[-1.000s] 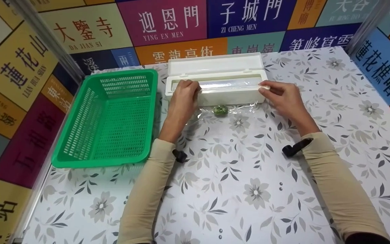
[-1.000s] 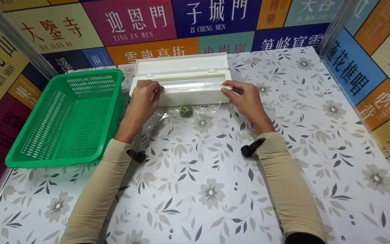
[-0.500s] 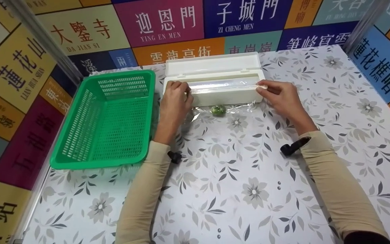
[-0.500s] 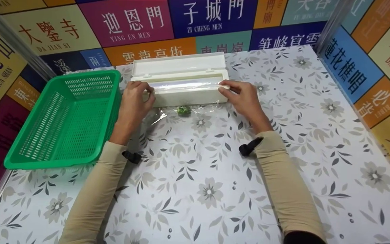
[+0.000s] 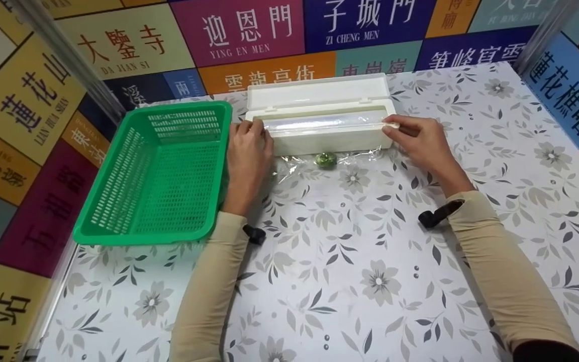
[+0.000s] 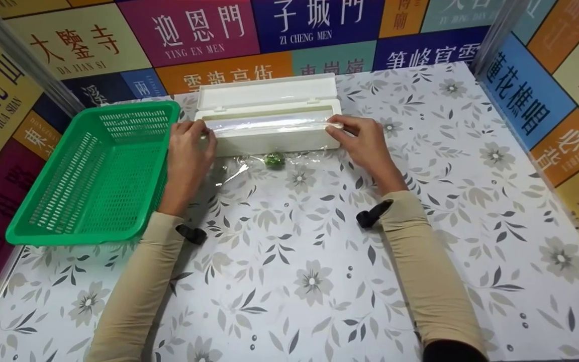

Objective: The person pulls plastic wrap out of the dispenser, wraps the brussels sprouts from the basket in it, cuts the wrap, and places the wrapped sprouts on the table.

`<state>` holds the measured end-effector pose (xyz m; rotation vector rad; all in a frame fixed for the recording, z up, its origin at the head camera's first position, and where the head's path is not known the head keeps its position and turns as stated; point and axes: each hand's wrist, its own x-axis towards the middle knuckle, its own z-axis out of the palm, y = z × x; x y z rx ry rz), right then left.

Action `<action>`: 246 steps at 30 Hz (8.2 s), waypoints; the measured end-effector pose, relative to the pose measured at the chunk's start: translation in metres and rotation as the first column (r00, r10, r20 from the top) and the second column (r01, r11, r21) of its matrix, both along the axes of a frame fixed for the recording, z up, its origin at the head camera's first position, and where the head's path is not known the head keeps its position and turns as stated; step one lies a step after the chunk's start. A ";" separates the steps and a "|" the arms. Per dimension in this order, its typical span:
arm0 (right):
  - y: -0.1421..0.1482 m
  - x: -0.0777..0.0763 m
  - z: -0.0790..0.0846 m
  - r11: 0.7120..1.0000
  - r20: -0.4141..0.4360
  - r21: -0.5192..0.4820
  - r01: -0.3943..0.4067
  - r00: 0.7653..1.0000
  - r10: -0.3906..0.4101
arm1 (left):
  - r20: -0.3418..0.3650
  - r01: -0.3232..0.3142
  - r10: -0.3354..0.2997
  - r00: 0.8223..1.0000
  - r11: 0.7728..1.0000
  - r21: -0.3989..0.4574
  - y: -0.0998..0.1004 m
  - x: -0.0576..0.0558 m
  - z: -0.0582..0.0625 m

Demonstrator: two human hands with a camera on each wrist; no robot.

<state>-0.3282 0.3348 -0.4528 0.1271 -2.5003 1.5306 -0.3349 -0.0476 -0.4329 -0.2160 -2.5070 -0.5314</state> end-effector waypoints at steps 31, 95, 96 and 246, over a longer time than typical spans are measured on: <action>-0.001 0.001 0.007 0.997 0.024 0.076 0.013 1.000 -0.015 | 0.088 -0.026 0.021 0.996 0.999 0.048 -0.005 0.010 0.005; 0.004 0.012 0.028 0.987 -0.011 0.020 -0.160 0.987 0.160 | 0.305 0.219 -0.204 0.930 0.976 -0.014 -0.010 0.023 -0.014; 0.004 0.012 0.028 0.987 -0.010 0.021 -0.160 0.987 0.160 | 0.315 0.225 -0.217 0.924 0.974 0.009 -0.011 0.022 -0.015; -0.113 0.092 0.004 0.694 0.001 0.339 -0.635 0.738 0.675 | 0.403 0.715 -0.807 0.432 0.578 0.393 0.011 0.088 -0.015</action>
